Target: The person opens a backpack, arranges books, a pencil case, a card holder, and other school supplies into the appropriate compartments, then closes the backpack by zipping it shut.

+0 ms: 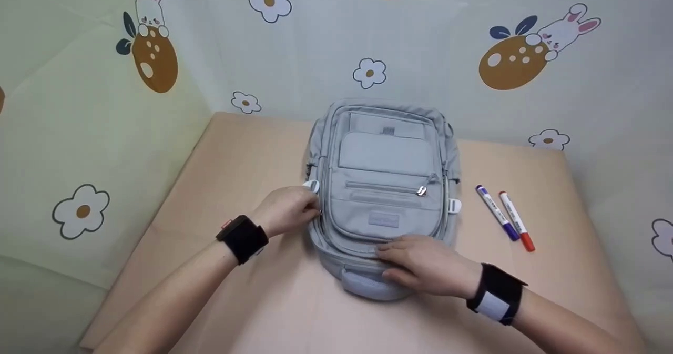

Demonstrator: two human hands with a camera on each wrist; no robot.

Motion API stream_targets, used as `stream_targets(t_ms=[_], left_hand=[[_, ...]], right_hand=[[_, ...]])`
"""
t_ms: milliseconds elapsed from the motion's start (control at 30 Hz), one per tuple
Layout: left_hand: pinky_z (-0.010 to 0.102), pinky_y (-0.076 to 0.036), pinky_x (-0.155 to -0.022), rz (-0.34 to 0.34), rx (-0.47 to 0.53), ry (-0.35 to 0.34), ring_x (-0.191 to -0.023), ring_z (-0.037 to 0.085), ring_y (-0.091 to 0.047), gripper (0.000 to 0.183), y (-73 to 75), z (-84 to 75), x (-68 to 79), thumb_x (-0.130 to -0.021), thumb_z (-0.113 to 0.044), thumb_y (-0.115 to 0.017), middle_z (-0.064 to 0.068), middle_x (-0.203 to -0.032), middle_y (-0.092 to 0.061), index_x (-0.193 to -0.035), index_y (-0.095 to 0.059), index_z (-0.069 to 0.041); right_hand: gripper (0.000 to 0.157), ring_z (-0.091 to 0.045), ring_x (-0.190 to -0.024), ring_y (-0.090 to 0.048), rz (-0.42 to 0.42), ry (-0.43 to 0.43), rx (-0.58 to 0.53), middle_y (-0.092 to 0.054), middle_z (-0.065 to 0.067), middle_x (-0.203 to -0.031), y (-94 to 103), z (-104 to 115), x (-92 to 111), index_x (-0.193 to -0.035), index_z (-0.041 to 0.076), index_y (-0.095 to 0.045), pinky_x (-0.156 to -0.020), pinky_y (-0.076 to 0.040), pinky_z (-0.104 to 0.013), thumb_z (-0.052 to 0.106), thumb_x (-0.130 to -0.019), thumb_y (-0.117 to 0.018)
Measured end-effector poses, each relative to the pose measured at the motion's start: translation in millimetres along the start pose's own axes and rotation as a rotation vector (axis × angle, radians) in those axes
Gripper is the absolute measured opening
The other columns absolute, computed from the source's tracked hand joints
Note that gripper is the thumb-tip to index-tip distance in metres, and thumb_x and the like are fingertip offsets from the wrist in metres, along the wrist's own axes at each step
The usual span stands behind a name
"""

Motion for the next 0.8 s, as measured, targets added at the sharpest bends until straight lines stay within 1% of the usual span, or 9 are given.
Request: stream_targets(t_ms=[133, 267, 367, 467, 600, 700, 800], left_hand=[[0.035, -0.051, -0.065, -0.004, 0.008, 0.008, -0.067, 0.014, -0.055, 0.015, -0.5, 1.1, 1.1, -0.091, -0.015, -0.074, -0.007, -0.075, -0.062, -0.078, -0.067, -0.017], [0.036, -0.052, -0.065, -0.030, 0.016, 0.001, -0.069, 0.015, -0.057, 0.013, 0.9, 0.6, 3.8, -0.090, -0.015, -0.074, -0.006, -0.077, -0.063, -0.079, -0.068, -0.016], [0.036, -0.052, -0.066, -0.048, 0.020, 0.002, -0.070, 0.015, -0.058, 0.010, 2.3, -0.4, 5.7, -0.090, -0.014, -0.074, -0.004, -0.078, -0.064, -0.081, -0.070, -0.015], [0.036, -0.052, -0.065, -0.060, 0.017, 0.004, -0.069, 0.015, -0.058, 0.008, 2.6, -1.8, 7.0, -0.090, -0.013, -0.074, -0.004, -0.078, -0.065, -0.082, -0.071, -0.014], [0.035, -0.050, -0.060, -0.066, 0.008, 0.012, -0.063, 0.013, -0.054, 0.011, 2.2, -4.9, 9.1, -0.089, -0.012, -0.072, -0.006, -0.073, -0.062, -0.079, -0.069, -0.015], [0.034, -0.048, -0.056, -0.054, 0.001, 0.020, -0.059, 0.012, -0.050, 0.015, 1.5, -9.4, 11.6, -0.088, -0.012, -0.072, -0.007, -0.068, -0.057, -0.075, -0.064, -0.016], [0.034, -0.046, -0.053, -0.026, -0.026, 0.017, -0.057, 0.012, -0.047, 0.020, -0.3, -16.8, 14.1, -0.088, -0.012, -0.071, -0.006, -0.068, -0.052, -0.072, -0.058, -0.016]], right_hand=[[0.036, -0.026, -0.118, -0.064, -0.015, -0.037, -0.010, -0.069, -0.007, -0.128, 1.9, -8, 11, -0.119, 0.010, -0.073, -0.103, -0.048, -0.045, 0.040, -0.103, -0.060], [0.035, -0.026, -0.116, -0.065, -0.003, -0.052, -0.002, -0.070, -0.008, -0.125, 0.4, -12, 15, -0.114, 0.010, -0.076, -0.101, -0.049, -0.044, 0.039, -0.101, -0.063], [0.039, -0.028, -0.118, -0.064, 0.026, -0.056, 0.026, -0.069, -0.010, -0.127, -3.2, -14, 16, -0.117, 0.007, -0.075, -0.102, -0.048, -0.045, 0.040, -0.100, -0.064], [0.048, -0.031, -0.122, -0.061, 0.073, -0.073, 0.064, -0.067, -0.013, -0.131, -8.7, -15, 16, -0.123, 0.004, -0.072, -0.105, -0.045, -0.047, 0.045, -0.100, -0.063], [0.056, -0.033, -0.127, -0.058, 0.123, -0.097, 0.091, -0.064, -0.014, -0.134, -14.8, -17, 17, -0.128, 0.003, -0.069, -0.109, -0.042, -0.049, 0.051, -0.099, -0.060], [0.058, -0.033, -0.129, -0.056, 0.129, -0.104, 0.096, -0.064, -0.014, -0.136, -17.0, -18, 18, -0.130, 0.003, -0.067, -0.109, -0.041, -0.050, 0.052, -0.099, -0.060], [0.059, -0.034, -0.129, -0.055, 0.112, -0.095, 0.105, -0.064, -0.014, -0.136, -17.9, -17, 20, -0.130, 0.002, -0.067, -0.109, -0.041, -0.050, 0.052, -0.099, -0.060]])
Point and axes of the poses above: each hand's wrist, its own x-axis away from the middle knuckle, its own y-axis out of the back of the hand, z = x × y, the point moved 6 cm from there along -x, towards the middle knuckle
